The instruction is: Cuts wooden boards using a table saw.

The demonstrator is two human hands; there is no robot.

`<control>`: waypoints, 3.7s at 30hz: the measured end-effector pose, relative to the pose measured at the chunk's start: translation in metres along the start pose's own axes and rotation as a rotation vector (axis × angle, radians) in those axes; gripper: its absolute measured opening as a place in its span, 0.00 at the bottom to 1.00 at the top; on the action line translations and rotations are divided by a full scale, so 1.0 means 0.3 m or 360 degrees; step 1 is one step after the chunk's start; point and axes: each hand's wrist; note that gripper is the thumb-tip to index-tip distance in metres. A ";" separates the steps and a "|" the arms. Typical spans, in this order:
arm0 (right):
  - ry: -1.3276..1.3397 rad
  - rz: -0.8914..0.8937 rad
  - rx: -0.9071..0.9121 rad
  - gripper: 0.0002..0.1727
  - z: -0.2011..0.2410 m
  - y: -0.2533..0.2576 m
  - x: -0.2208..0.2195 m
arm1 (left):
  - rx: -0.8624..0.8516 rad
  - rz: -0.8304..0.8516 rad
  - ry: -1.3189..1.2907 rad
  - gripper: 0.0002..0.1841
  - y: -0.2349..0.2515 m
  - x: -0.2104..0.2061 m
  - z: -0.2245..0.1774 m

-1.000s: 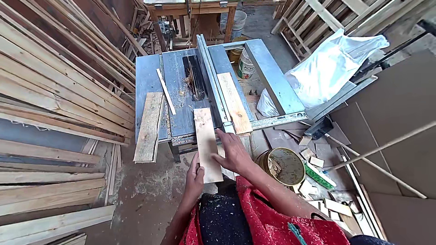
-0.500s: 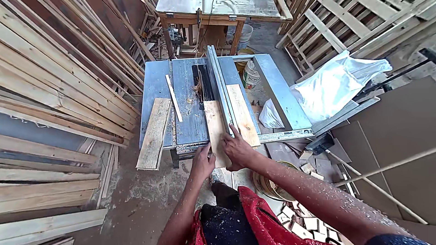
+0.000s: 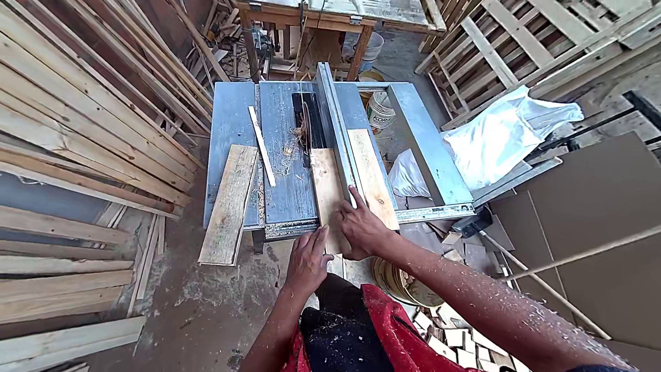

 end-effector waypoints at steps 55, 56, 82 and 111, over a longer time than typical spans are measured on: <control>0.0015 0.0069 -0.0067 0.65 -0.304 0.541 0.063 | 0.0615 -0.0273 0.0005 0.46 0.552 0.098 0.243; 0.0000 0.0064 -0.0058 0.65 -0.311 0.557 0.066 | 0.0618 -0.0296 0.0029 0.46 0.561 0.095 0.248; -0.0061 0.0052 -0.0059 0.62 -0.461 0.821 0.106 | 0.0257 -0.0815 -0.0329 0.05 0.256 0.033 0.286; 0.0684 -0.0711 -0.0589 0.19 -0.986 1.026 0.469 | 0.0707 -0.0963 -0.0681 0.14 0.334 0.107 0.396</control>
Point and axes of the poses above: each hand's wrist, its own y-axis towards the middle knuckle, its own x-axis out of the back of the hand, z = x × y, and after that the axes turned 12 degrees about -x, right-handed
